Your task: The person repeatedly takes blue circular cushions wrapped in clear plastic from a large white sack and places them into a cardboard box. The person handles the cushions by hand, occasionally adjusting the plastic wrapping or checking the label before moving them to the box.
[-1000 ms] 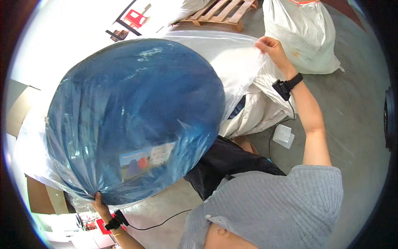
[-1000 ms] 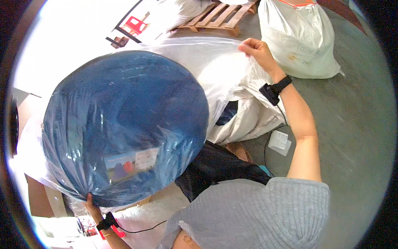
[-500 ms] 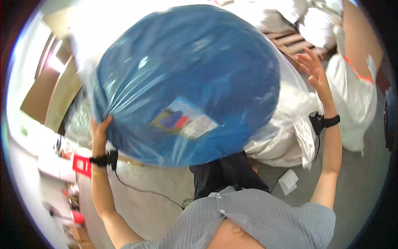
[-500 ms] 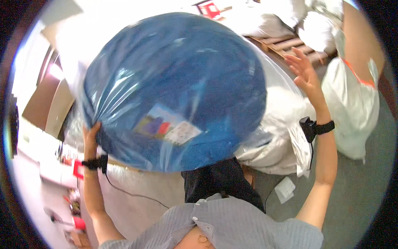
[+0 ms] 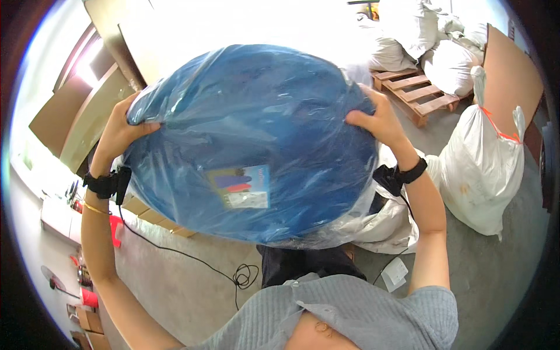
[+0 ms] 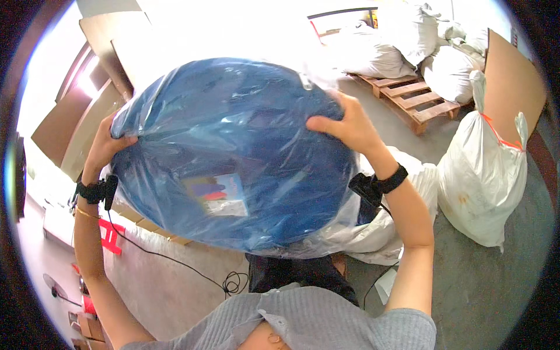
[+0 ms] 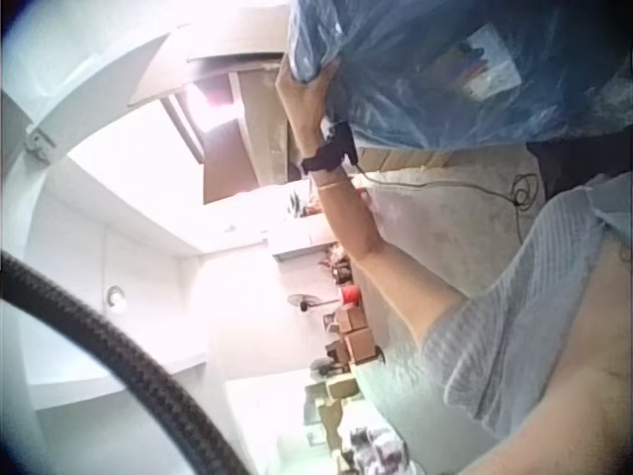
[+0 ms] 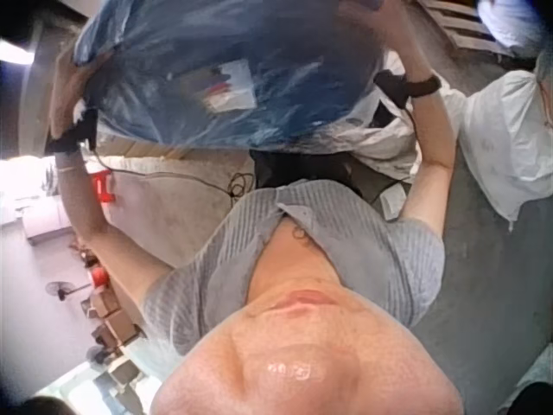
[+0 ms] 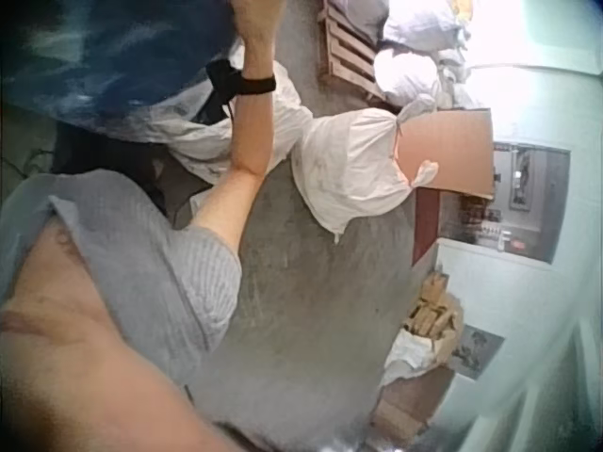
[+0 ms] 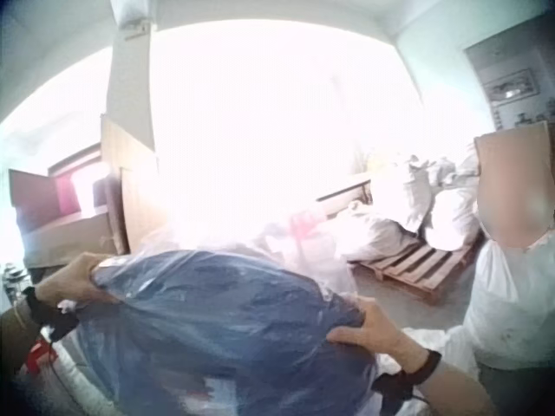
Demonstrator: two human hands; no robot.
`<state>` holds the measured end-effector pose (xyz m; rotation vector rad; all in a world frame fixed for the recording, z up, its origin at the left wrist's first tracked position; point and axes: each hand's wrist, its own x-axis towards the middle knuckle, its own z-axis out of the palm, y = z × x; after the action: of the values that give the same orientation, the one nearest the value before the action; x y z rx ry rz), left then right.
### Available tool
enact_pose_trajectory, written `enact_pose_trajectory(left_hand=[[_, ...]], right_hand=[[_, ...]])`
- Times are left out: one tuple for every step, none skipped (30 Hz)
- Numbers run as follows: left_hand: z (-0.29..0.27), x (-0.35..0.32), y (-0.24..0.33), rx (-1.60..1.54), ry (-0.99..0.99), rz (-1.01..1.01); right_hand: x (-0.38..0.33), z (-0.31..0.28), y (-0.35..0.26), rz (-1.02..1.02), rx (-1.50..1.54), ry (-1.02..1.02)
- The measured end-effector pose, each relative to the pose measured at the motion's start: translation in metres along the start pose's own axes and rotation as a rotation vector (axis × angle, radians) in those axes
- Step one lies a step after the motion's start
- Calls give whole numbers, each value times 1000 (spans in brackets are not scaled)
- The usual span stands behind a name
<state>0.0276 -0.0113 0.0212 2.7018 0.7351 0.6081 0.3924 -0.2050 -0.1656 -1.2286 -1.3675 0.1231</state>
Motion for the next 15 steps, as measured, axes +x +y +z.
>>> enact_pose_trajectory(left_hand=[[1, -3, 2, -1, 5, -8], [1, -8, 2, -21, -4, 7], [0, -15, 1, -40, -8, 18], [-1, -23, -2, -59, -13, 28], [-3, -30, -9, -48, -26, 31], [-3, -37, -20, -38, -38, 27], [-3, -43, -31, -28, -50, 29], [-5, -44, -46, 3, -134, 18], [-12, -54, -70, -28, -229, -212], [-5, -60, -81, -117, -213, -250], [2, -70, -91, -198, -195, -295], [17, -81, -101, -266, -109, -248], [36, -88, -109, -330, -22, -193], [54, -90, -113, -403, 57, -127], [65, -90, -111, -450, 134, -123]], right_hand=[[1, 0, -2, 54, -21, -1], [-3, 2, 1, 10, 7, 84], [-6, -2, 3, 105, 3, 94], [-10, -5, 13, 110, -10, 138], [-15, -6, 27, 25, -94, 258], [-19, -7, 24, 93, -173, 317], [-24, -14, 38, 113, -115, 325], [-29, -28, 69, 60, -191, 406], [-33, -40, 91, 112, -236, 428], [-41, -58, 116, 274, -5, 390], [-43, -56, 116, 251, 49, 430], [-40, -43, 101, 247, 130, 488], [-36, -31, 85, 241, 211, 550], [-35, -34, 80, 249, 232, 512], [-34, -37, 76, 260, 256, 473]])
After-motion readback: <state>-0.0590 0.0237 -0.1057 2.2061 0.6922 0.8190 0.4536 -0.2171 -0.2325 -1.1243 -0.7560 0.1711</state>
